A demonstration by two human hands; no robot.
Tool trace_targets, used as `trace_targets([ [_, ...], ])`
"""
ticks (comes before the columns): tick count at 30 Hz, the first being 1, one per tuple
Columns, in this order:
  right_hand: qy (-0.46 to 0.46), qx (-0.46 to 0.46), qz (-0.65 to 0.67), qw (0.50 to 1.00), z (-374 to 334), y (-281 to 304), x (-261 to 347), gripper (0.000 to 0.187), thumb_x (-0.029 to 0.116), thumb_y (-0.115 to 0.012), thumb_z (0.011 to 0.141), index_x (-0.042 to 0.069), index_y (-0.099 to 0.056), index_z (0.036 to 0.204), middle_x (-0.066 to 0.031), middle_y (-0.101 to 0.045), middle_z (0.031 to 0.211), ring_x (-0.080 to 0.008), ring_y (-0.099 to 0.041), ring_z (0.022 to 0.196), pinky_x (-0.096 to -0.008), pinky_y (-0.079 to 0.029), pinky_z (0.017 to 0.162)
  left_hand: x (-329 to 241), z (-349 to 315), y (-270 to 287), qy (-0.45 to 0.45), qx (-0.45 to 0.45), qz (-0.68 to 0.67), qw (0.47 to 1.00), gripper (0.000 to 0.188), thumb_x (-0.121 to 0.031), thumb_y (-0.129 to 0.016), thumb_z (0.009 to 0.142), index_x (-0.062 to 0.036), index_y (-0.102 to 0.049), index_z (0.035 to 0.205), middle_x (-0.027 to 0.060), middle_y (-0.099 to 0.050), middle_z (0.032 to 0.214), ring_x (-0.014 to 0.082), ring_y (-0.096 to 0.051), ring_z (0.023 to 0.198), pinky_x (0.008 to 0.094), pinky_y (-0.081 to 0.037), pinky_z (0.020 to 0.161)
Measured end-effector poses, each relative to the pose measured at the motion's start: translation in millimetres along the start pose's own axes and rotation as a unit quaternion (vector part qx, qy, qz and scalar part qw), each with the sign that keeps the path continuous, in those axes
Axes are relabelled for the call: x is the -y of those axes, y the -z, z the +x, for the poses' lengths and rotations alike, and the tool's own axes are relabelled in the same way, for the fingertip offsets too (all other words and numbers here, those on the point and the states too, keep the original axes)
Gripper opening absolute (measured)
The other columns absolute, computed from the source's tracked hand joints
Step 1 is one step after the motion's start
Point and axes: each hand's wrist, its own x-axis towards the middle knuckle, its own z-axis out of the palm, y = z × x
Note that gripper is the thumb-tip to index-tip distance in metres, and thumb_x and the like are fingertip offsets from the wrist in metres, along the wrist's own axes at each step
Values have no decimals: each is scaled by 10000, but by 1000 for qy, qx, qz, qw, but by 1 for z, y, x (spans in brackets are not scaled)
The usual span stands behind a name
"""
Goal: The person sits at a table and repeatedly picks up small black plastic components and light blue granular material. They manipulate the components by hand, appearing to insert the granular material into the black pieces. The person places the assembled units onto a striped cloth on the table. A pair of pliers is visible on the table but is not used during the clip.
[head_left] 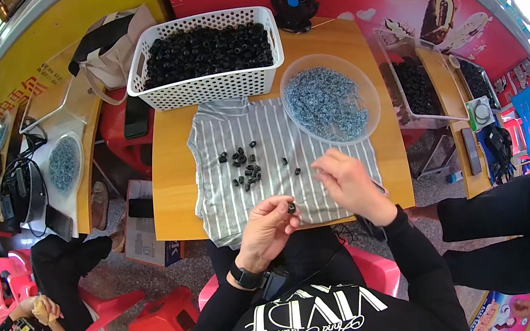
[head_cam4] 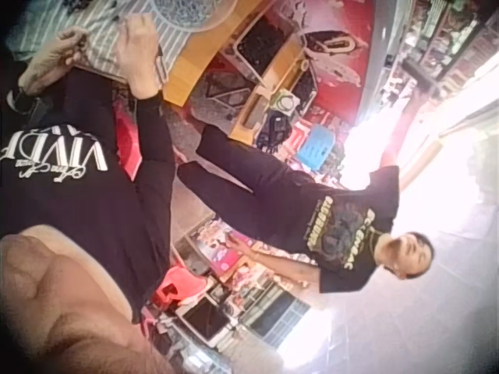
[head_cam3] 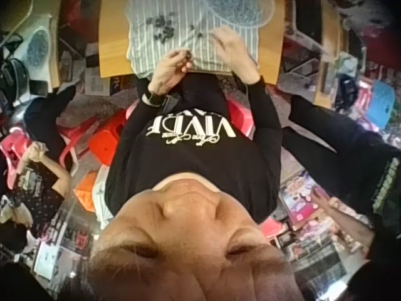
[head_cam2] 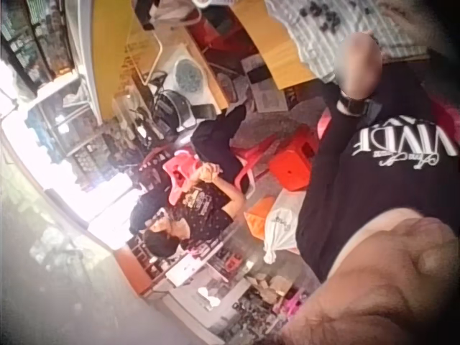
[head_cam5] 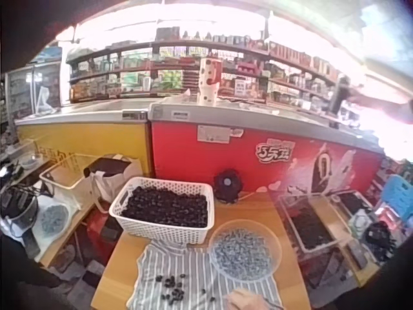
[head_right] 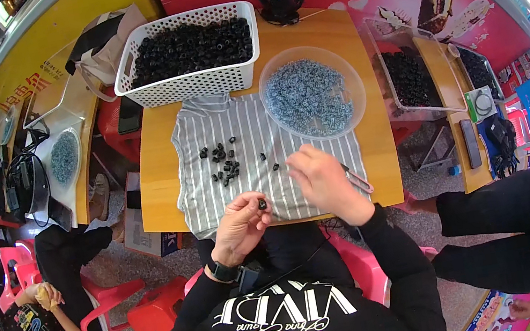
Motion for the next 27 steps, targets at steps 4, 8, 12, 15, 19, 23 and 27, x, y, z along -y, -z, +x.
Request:
trace_targets([
  [4,11,-59,10,998,18,20,-8,55,7,-651,818,-11,-642,869,-178,-612,812,-376,-608,764,-421,-473,653,-9,3,0,-19,-20,-2,1000,218,-146,-622,979,-12,-667,1146,125,-672,978,166,-633,771,243,-489,642],
  [8,30,-51,-19,998,36,40,-13,88,-11,-655,787,-4,-648,874,-170,-609,786,-361,-613,755,-405,-475,657,-14,0,0,-18,-43,10,999,260,-152,-627,978,-1,-654,1187,126,-676,967,158,-639,759,246,-505,650],
  [12,67,77,-8,995,28,5,-5,124,36,-683,793,-6,-638,901,-162,-608,823,-369,-619,780,-429,-476,670,-11,1,8,-20,-29,-2,999,268,-174,-617,985,-2,-643,1190,112,-674,956,161,-639,765,236,-488,631],
  [15,23,98,-80,992,21,-24,-9,157,91,-694,803,23,-630,930,-163,-593,864,-386,-614,810,-466,-478,686,-11,0,7,-20,-43,0,999,271,-173,-618,985,0,-642,1192,113,-675,948,163,-644,764,231,-489,631],
  [19,22,92,-87,992,18,-43,-24,152,79,-684,796,25,-636,930,-162,-591,874,-390,-615,816,-476,-478,687,-14,-1,1,-18,-41,10,999,276,-130,-616,984,14,-639,1218,122,-679,972,159,-648,792,240,-511,675],
  [23,26,96,-57,993,20,-42,-28,144,43,-667,785,21,-638,924,-165,-590,869,-399,-613,812,-477,-478,685,-15,0,0,-16,-16,17,1000,279,-94,-603,987,32,-628,1235,125,-679,1001,151,-648,817,244,-522,715],
  [27,33,80,-32,996,15,-42,-37,134,13,-660,778,14,-631,909,-171,-586,854,-402,-610,798,-471,-477,682,-11,3,5,-1,-12,16,1000,266,-80,-589,990,39,-623,1225,125,-672,1015,157,-644,822,246,-519,721],
])
